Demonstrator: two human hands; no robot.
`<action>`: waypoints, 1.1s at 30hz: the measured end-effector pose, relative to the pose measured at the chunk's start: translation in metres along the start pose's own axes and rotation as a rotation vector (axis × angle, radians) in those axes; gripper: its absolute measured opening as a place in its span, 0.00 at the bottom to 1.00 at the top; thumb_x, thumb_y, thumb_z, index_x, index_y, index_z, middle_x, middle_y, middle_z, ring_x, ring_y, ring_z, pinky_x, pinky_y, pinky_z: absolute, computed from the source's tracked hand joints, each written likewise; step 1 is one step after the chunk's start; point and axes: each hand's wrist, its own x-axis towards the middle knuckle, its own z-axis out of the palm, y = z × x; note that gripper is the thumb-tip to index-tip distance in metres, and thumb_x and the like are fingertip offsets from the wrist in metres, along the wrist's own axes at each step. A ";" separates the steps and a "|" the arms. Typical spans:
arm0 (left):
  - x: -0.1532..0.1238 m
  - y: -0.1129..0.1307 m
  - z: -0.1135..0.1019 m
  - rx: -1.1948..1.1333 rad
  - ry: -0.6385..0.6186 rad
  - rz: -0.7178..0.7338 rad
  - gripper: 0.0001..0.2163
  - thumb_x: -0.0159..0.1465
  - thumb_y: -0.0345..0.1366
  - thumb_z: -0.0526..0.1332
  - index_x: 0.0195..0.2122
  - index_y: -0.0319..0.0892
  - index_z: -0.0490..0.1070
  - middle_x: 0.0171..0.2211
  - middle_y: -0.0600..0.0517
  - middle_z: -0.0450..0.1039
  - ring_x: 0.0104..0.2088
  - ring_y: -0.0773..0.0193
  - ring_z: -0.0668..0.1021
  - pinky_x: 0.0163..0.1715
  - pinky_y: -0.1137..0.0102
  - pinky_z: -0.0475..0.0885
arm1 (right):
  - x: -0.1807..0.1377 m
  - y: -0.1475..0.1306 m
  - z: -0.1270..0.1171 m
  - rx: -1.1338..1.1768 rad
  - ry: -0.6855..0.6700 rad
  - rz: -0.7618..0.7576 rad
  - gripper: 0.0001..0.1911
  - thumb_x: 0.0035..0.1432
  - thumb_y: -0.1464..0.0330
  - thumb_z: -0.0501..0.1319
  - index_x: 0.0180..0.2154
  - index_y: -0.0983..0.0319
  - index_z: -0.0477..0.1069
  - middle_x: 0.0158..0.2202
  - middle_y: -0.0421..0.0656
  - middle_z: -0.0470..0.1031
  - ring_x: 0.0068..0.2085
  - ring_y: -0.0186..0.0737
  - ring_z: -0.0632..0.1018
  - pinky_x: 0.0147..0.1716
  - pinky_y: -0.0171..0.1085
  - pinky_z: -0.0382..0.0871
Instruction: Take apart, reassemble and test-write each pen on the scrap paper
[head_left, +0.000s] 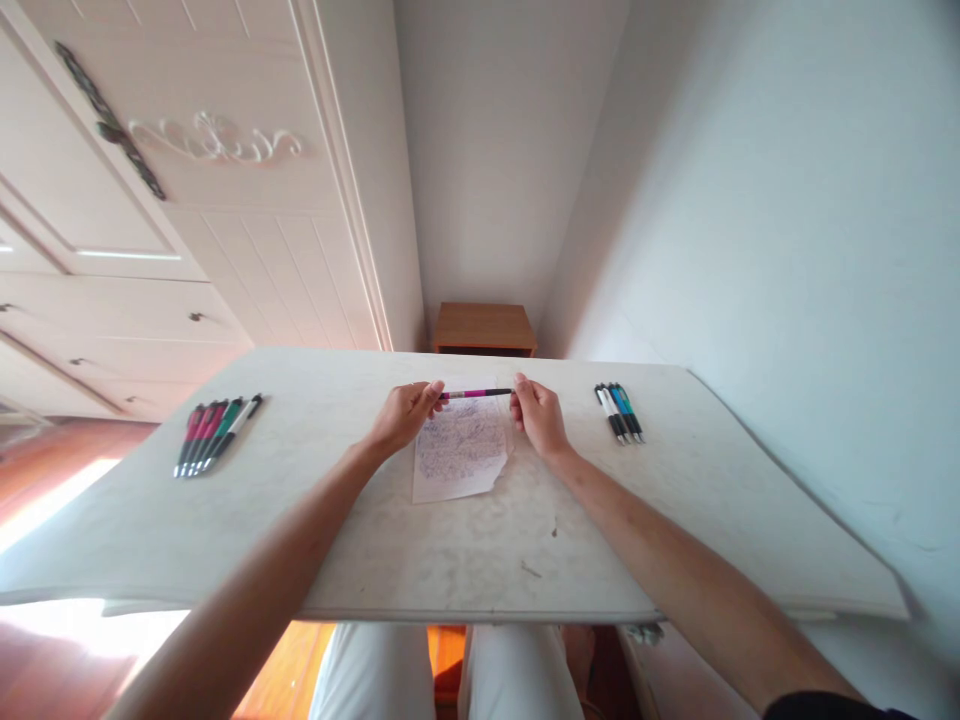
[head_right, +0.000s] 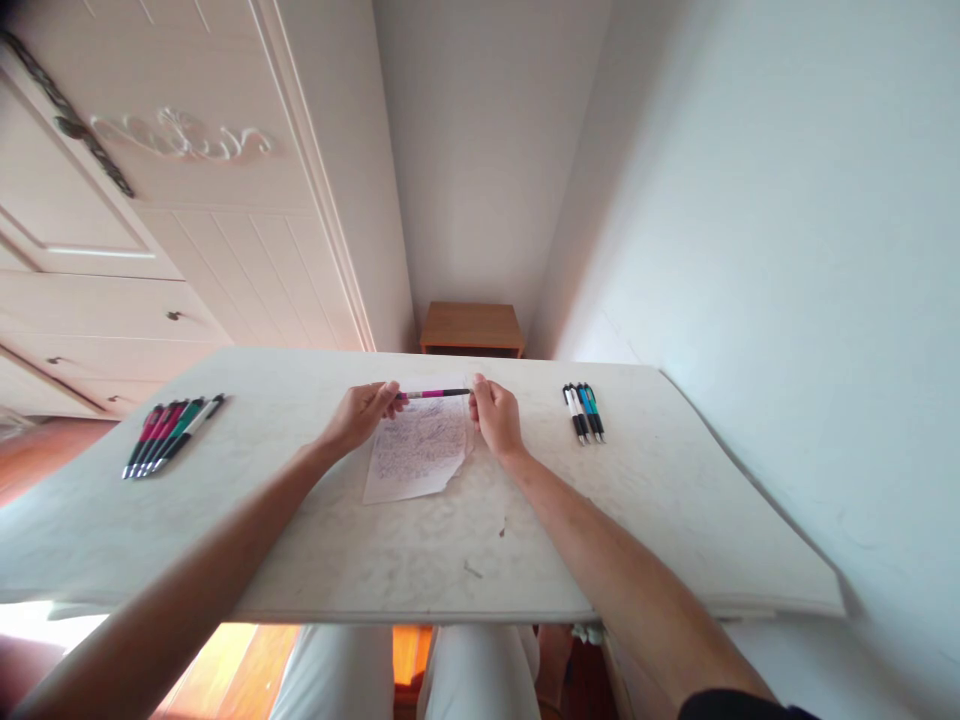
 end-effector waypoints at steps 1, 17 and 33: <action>0.000 0.000 0.000 -0.020 -0.011 -0.004 0.23 0.67 0.54 0.50 0.34 0.38 0.75 0.27 0.49 0.75 0.25 0.66 0.75 0.25 0.72 0.70 | 0.000 0.000 0.000 0.004 0.003 0.002 0.27 0.58 0.46 0.55 0.22 0.61 0.64 0.17 0.37 0.64 0.16 0.28 0.64 0.12 0.28 0.57; 0.001 0.006 0.000 -0.033 0.057 -0.029 0.25 0.65 0.55 0.53 0.21 0.40 0.70 0.17 0.52 0.71 0.18 0.67 0.73 0.20 0.73 0.67 | 0.001 0.002 0.001 0.024 -0.006 0.010 0.27 0.56 0.44 0.56 0.23 0.61 0.65 0.17 0.37 0.65 0.17 0.29 0.66 0.12 0.28 0.58; 0.006 -0.004 -0.002 -0.044 0.192 0.005 0.14 0.59 0.46 0.64 0.34 0.39 0.75 0.26 0.52 0.76 0.19 0.68 0.75 0.21 0.74 0.68 | 0.034 0.015 -0.038 -0.427 -0.036 -0.304 0.05 0.57 0.65 0.59 0.33 0.60 0.69 0.32 0.40 0.74 0.29 0.35 0.74 0.34 0.35 0.67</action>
